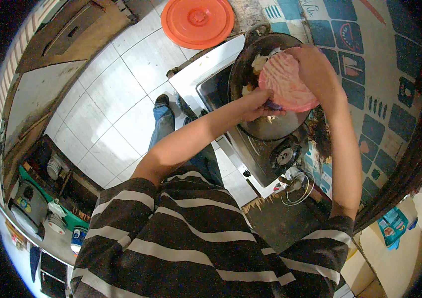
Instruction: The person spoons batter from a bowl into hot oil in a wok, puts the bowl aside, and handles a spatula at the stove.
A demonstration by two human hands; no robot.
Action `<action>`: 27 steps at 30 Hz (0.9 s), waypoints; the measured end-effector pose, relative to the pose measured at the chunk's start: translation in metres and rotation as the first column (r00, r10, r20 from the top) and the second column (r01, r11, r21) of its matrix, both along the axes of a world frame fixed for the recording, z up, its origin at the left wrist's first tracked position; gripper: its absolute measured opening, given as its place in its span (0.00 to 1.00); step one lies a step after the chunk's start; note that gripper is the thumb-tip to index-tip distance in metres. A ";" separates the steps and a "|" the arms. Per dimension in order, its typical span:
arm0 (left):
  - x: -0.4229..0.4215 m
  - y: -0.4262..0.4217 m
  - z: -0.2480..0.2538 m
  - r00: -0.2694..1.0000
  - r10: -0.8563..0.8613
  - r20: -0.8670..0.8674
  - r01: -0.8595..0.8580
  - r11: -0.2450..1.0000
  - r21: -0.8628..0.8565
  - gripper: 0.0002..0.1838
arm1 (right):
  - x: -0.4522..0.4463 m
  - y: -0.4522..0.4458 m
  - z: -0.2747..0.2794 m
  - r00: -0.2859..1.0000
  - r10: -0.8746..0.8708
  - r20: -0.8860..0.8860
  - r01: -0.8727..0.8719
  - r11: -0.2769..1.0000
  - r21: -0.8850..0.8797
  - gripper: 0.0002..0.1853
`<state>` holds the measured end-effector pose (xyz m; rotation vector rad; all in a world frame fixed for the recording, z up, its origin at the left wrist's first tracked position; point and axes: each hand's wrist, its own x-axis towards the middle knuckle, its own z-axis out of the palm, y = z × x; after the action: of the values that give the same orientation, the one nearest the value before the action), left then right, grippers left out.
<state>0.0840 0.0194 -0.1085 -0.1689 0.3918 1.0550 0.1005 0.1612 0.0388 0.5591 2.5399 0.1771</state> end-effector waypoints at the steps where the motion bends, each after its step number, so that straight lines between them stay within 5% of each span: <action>1: 0.000 0.000 0.002 1.000 0.011 0.002 -0.010 1.000 -0.009 0.18 | 0.000 -0.001 0.002 0.999 -0.023 -0.036 0.023 1.000 -0.013 0.17; 10: -0.004 -0.003 0.013 1.000 0.010 -0.021 -0.011 0.997 -0.074 0.15 | -0.009 -0.007 0.009 0.997 -0.033 -0.073 0.019 0.984 -0.177 0.17; 21: -0.007 -0.002 0.009 1.000 -0.010 -0.023 0.008 0.995 -0.098 0.16 | 0.019 -0.002 -0.011 0.958 0.029 -0.284 -0.061 0.993 -0.102 0.20; 24: -0.003 -0.003 0.003 1.000 -0.014 -0.006 0.014 0.998 -0.063 0.16 | 0.009 -0.010 0.004 0.995 -0.046 -0.083 0.040 0.996 -0.081 0.21; 27: -0.001 -0.005 0.000 1.000 0.000 0.023 0.001 0.999 -0.044 0.16 | 0.007 -0.012 0.010 0.985 -0.140 -0.101 0.129 0.986 -0.108 0.20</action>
<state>0.0834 0.0139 -0.1081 -0.2198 0.3941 1.0433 0.1074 0.1489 0.0486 0.7156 2.5868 -0.0312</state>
